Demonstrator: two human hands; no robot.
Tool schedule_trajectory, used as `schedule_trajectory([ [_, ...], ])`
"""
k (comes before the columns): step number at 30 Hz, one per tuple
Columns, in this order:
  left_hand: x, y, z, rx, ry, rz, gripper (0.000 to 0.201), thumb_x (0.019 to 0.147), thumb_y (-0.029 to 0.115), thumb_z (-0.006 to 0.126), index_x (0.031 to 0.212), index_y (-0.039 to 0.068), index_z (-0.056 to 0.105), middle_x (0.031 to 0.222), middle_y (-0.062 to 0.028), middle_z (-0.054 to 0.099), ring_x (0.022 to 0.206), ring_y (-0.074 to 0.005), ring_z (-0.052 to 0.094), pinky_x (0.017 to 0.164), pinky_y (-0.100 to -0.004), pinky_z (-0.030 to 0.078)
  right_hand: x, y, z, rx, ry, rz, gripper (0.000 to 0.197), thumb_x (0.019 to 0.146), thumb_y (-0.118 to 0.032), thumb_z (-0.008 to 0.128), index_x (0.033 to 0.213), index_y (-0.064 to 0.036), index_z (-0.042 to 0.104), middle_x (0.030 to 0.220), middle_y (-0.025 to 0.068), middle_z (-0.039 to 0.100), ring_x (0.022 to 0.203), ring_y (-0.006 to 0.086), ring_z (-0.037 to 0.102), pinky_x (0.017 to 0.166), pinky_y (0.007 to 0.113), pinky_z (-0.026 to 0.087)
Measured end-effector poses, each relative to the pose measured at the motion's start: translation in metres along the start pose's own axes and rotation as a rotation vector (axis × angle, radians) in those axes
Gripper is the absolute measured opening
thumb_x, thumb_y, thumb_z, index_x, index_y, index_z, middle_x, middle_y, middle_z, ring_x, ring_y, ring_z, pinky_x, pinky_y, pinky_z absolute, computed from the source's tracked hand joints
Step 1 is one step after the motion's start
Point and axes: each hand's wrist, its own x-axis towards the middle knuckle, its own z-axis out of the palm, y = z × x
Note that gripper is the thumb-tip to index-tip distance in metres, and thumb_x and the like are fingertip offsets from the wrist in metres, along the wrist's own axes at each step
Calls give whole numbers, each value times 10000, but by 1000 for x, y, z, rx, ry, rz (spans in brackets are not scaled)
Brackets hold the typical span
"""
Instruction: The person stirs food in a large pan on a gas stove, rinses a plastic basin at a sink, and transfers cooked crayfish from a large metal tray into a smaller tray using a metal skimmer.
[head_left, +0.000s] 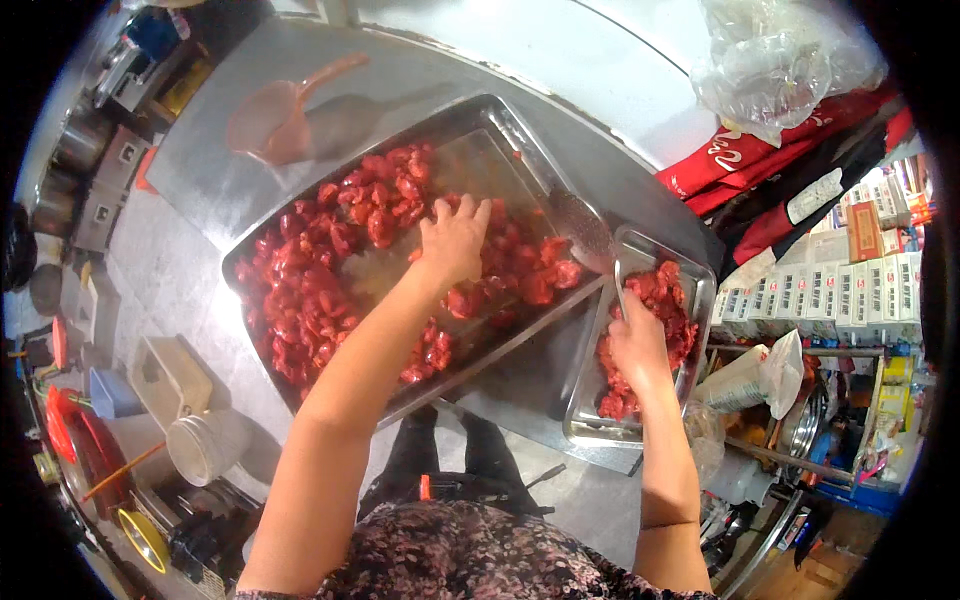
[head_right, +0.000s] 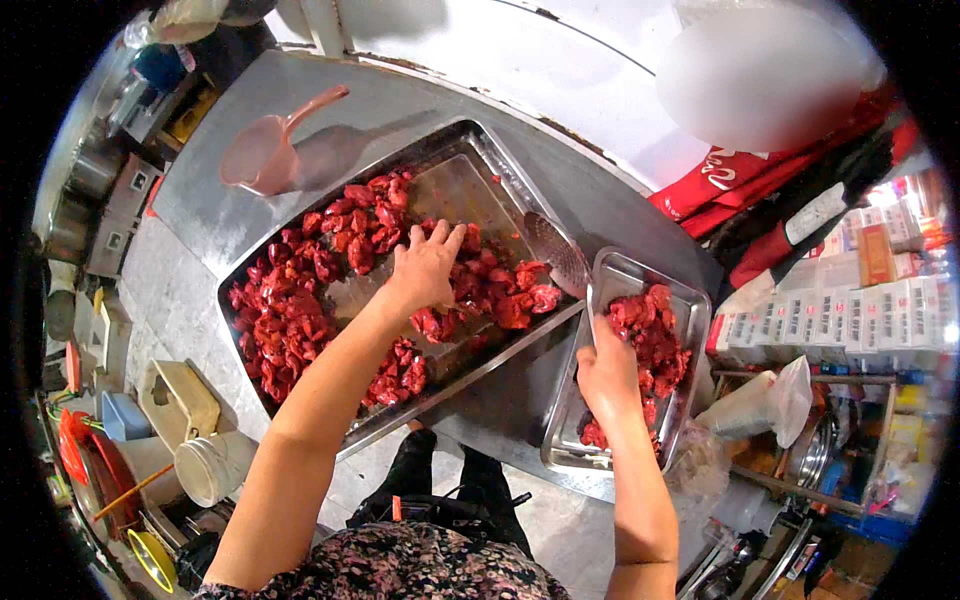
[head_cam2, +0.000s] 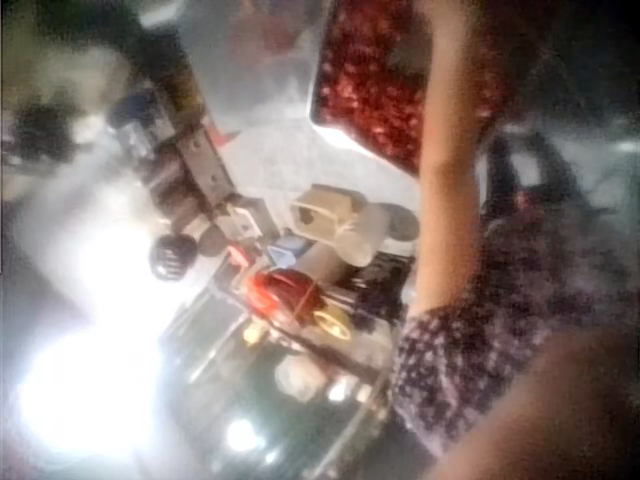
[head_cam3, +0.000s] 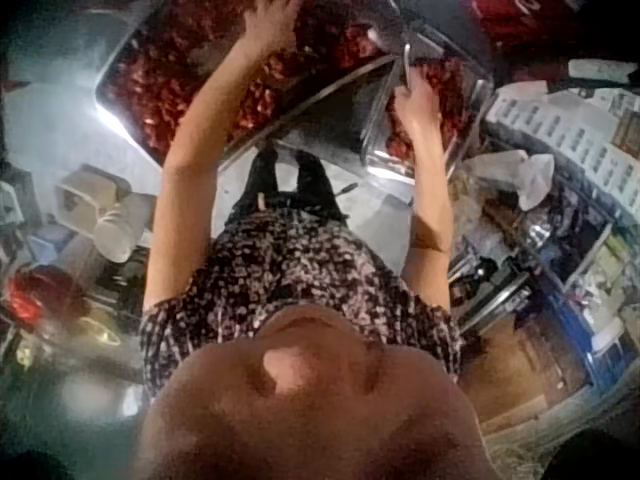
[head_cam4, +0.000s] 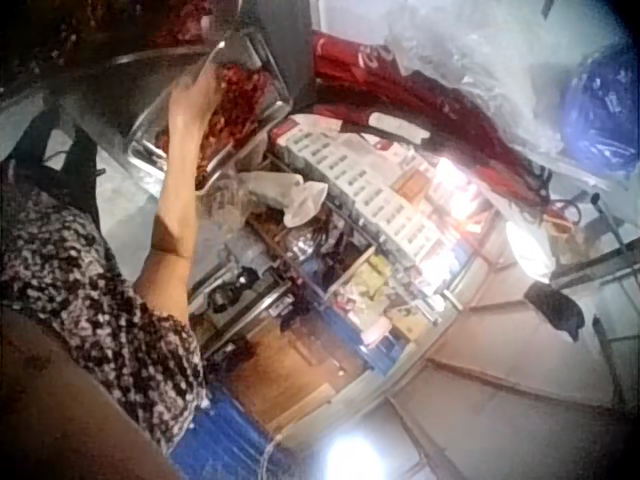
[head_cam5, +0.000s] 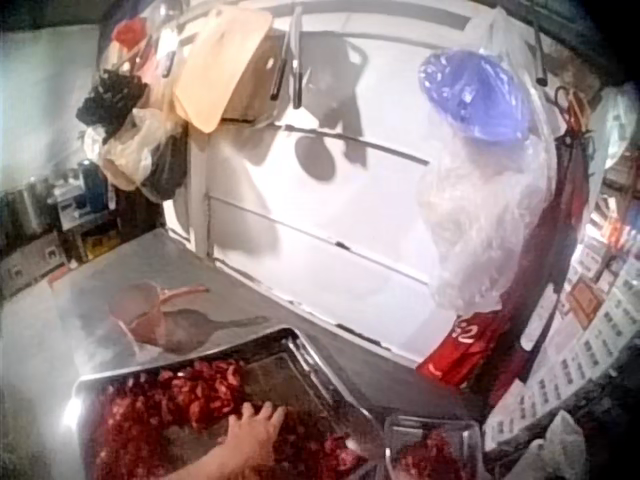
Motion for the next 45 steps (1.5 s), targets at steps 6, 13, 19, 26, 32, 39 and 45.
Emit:
schedule_trajectory([
  [6, -1, 5, 8, -119, -28, 120, 1143, 455, 215, 890, 1433, 126, 306, 1448, -97, 374, 1267, -418, 379, 920, -573, 443, -8, -9, -5, 680, -289, 576, 236, 849, -10, 427, 1076, -7, 494, 585, 87, 514, 431, 155, 479, 365, 303, 337],
  [13, -30, 20, 20, -131, -27, 133, 1175, 508, 195, 848, 1488, 160, 199, 1514, -146, 250, 1344, -479, 263, 952, -646, 368, 4, -6, -4, 882, -467, 654, 264, 853, -7, 450, 1114, -14, 487, 591, 83, 504, 375, 98, 398, 319, 255, 254],
  [19, -46, 16, 18, -124, -73, -75, 1262, 487, 171, 878, 1501, 226, 129, 1551, -167, 99, 1343, -521, 230, 943, -695, 346, 12, 5, 4, 1009, -410, 612, 318, 866, -19, 461, 1181, 14, 462, 632, 113, 532, 353, 95, 375, 312, 237, 238],
  [26, -8, -6, 26, -340, 72, -24, 1096, 493, 99, 839, 1441, 127, 290, 1471, -210, 250, 1213, -481, 408, 1008, -515, 408, 24, -6, 20, 1018, -491, 559, 372, 864, -11, 456, 1235, 16, 437, 620, 110, 530, 353, 88, 373, 322, 243, 246],
  [32, 0, -9, 31, -424, 136, 149, 943, 521, 48, 770, 1382, 91, 387, 1298, -216, 375, 1133, -457, 446, 985, -464, 418, 24, -11, 15, 1015, -556, 590, 387, 861, -12, 463, 1247, -1, 433, 617, 107, 531, 361, 86, 379, 330, 237, 258],
  [39, 3, 12, 23, -527, 271, 443, 767, 559, -4, 740, 1286, 62, 502, 1297, -215, 407, 1180, -429, 433, 1022, -468, 393, 16, 24, 22, 1345, -661, 679, 315, 869, -41, 521, 1182, -13, 496, 681, 128, 559, 371, 62, 370, 334, 207, 285],
  [45, 16, 65, 11, -259, 196, 576, 683, 574, 55, 773, 1218, 25, 548, 1224, -196, 498, 1174, -394, 464, 1045, -469, 348, -13, 43, -4, 1526, -572, 646, 304, 884, -75, 538, 1183, -23, 551, 688, 82, 555, 386, 24, 342, 332, 179, 261],
])
